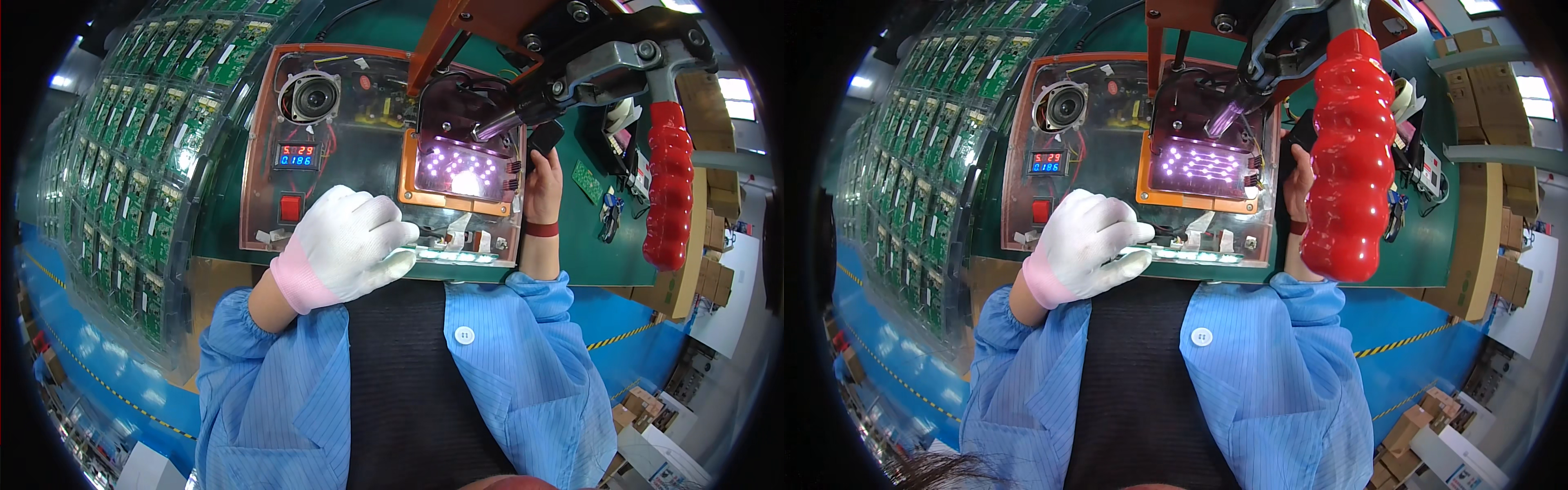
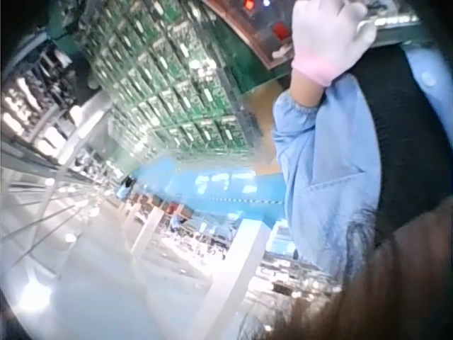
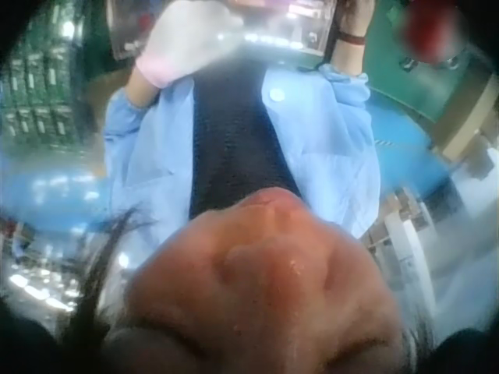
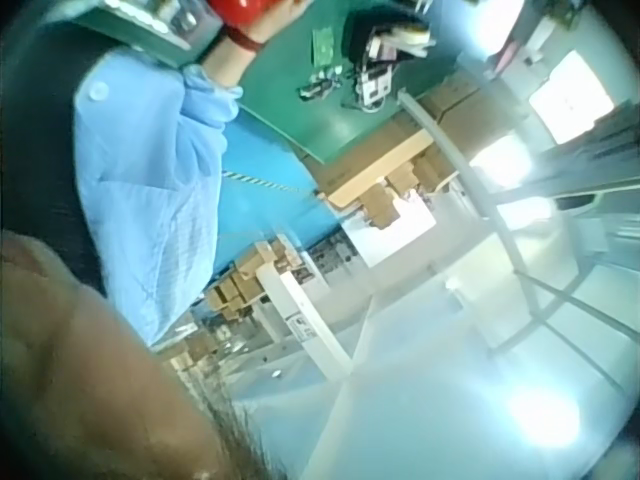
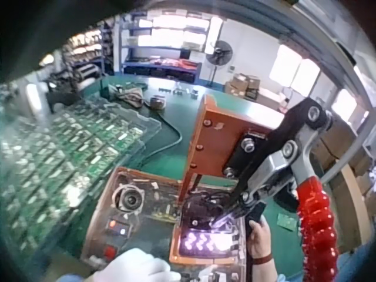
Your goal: Placing circuit boards into a manual press fixture for testing or assembly.
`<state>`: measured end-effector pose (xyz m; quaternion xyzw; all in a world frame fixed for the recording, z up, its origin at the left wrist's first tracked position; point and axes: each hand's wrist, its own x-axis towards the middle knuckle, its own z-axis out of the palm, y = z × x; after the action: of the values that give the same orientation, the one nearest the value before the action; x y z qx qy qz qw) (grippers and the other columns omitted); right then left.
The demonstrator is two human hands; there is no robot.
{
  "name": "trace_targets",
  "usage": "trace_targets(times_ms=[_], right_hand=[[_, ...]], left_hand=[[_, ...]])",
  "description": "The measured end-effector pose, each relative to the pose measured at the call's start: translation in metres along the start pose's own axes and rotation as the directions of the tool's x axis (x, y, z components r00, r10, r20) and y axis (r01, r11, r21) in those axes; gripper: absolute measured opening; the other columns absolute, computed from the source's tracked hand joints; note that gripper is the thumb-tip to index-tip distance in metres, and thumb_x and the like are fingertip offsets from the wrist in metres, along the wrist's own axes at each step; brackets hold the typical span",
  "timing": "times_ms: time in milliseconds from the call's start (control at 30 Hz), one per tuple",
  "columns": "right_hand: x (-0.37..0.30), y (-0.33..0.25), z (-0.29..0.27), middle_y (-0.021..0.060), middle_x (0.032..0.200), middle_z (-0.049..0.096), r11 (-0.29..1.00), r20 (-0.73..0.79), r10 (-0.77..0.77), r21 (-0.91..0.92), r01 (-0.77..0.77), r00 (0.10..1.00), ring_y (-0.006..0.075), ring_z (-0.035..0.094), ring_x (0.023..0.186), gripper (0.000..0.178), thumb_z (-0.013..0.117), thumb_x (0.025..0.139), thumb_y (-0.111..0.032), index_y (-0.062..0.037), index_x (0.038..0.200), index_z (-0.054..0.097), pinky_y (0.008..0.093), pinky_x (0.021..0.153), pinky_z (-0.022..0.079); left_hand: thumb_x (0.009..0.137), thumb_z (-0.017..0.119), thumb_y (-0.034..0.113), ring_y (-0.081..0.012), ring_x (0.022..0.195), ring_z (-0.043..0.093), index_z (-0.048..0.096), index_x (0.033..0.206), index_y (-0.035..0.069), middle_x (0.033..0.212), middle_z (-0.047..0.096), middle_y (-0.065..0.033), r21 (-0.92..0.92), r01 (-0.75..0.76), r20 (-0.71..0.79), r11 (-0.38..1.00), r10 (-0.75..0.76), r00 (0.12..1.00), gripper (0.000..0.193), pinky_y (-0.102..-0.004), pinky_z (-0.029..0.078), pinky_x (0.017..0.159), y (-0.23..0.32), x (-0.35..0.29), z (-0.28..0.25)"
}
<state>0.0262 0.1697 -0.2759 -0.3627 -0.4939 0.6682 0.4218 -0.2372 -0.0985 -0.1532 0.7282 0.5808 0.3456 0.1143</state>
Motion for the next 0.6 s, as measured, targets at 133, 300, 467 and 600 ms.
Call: trace_targets(times_ms=[133,300,467,600], right_hand=[[-0.011,-0.019,0.014,0.0097,0.111,0.064,0.999,0.049,-0.026,0.032,0.024,0.998,0.0161,0.063,0.089,0.038,0.049,0.098,-0.007,-0.0019,0.136,0.051,0.0275,0.076,0.05],[-0.037,-0.054,0.039,0.0073,0.094,0.061,0.994,0.131,-0.069,0.087,0.058,0.989,0.0129,0.057,0.077,0.036,0.053,0.098,-0.009,0.0003,0.133,0.052,0.0252,0.068,0.046],[-0.08,-0.081,0.046,0.0045,0.082,0.054,0.992,0.252,-0.125,0.039,0.119,0.96,0.0152,0.048,0.068,0.03,0.064,0.086,-0.009,0.0007,0.115,0.059,0.0254,0.065,0.041],[-0.118,-0.124,0.096,0.0051,0.081,0.052,0.901,0.513,-0.054,-0.344,0.263,0.857,0.0181,0.047,0.069,0.031,0.074,0.069,-0.006,-0.0017,0.097,0.061,0.0265,0.066,0.04]], left_hand=[[0.081,0.071,0.024,-0.0204,0.077,0.056,0.068,0.099,0.011,0.092,0.058,-0.003,0.018,0.004,0.012,1.0,-0.004,1.0,0.022,-0.0337,0.041,0.075,0.003,-0.002,-0.001],[0.082,0.07,0.026,-0.0205,0.078,0.057,0.068,0.099,0.012,0.093,0.058,-0.0035,0.051,0.001,0.031,0.999,-0.003,1.0,0.022,-0.0335,0.041,0.076,0.006,-0.003,-0.003],[0.082,0.071,0.026,-0.0205,0.079,0.057,0.068,0.099,0.012,0.093,0.058,-0.0033,0.056,0.007,0.035,0.998,-0.009,0.999,0.023,-0.0334,0.041,0.075,0.006,-0.006,-0.005],[0.081,0.071,0.026,-0.0204,0.078,0.057,0.067,0.098,0.012,0.093,0.058,-0.0032,0.06,0.0,0.022,0.998,-0.001,1.0,0.023,-0.0333,0.042,0.075,0.008,-0.008,-0.007]])
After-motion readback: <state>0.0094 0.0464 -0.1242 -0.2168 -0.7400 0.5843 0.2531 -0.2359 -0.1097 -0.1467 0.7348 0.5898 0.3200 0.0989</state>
